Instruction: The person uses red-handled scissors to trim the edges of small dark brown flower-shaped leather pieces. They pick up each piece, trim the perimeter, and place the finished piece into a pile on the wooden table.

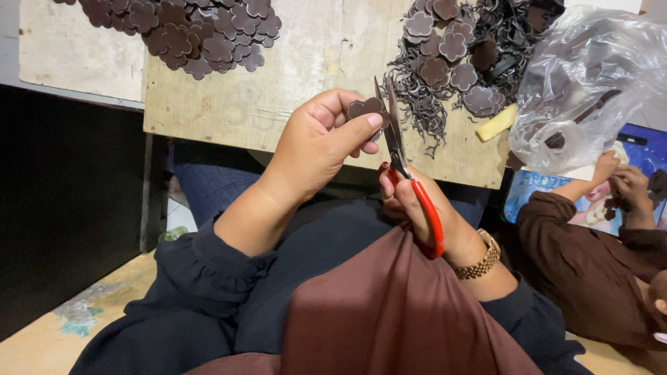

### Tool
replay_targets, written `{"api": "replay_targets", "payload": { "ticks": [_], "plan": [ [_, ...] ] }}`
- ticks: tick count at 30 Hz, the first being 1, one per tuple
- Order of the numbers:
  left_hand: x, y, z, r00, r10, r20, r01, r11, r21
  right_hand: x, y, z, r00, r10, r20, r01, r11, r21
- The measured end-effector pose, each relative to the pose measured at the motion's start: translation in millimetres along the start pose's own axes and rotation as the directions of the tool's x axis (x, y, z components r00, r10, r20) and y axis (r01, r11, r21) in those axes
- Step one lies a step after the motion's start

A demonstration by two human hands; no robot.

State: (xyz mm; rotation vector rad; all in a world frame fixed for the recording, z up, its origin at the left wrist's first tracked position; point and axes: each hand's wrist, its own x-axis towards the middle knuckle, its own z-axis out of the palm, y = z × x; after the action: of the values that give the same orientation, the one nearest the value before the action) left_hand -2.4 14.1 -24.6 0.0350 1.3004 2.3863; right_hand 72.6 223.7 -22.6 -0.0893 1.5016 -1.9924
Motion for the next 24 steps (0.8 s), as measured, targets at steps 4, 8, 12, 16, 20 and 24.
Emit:
{"api": "replay_targets", "payload": {
  "ticks": [4, 8, 12, 16, 20, 24],
  "plan": [
    [-0.5, 0.3, 0.1, 0.999, 0.036, 0.010, -0.036, 0.999, -0.001, 0.2, -0.3, 0.6, 1.000, 0.005, 0.005, -0.005, 1.000, -0.015],
    [0.0, 1.2, -0.3, 0.998, 0.054, 0.011, -0.054, 0.997, 0.057, -1.2, -0.9, 0.6, 1.000, 0.002, -0.002, -0.002, 1.000, -0.008],
    [0.3, 0.7, -0.3, 0.996, 0.086, 0.019, -0.086, 0.996, 0.030, 0.2, 0.3, 1.4, 1.000, 0.002, -0.014, -0.002, 1.000, -0.004],
    [3.5, -1.2, -0.5, 0.996, 0.084, 0.004, -0.084, 0.996, 0.008, 0.1, -1.5, 2.5, 0.999, 0.017, -0.033, -0.017, 1.000, -0.014],
    [5.5, -2.4, -1.2, 0.994, 0.108, 0.006, -0.108, 0.991, 0.078, 0.8, -5.6, 4.6, 0.997, 0.069, -0.043, -0.070, 0.997, -0.022],
    [2.9, -2.3, -1.1, 0.996, 0.085, 0.032, -0.089, 0.984, 0.156, 3.0, -7.8, 6.5, 0.999, 0.050, 0.010, -0.050, 0.999, 0.010]
  ]
}}
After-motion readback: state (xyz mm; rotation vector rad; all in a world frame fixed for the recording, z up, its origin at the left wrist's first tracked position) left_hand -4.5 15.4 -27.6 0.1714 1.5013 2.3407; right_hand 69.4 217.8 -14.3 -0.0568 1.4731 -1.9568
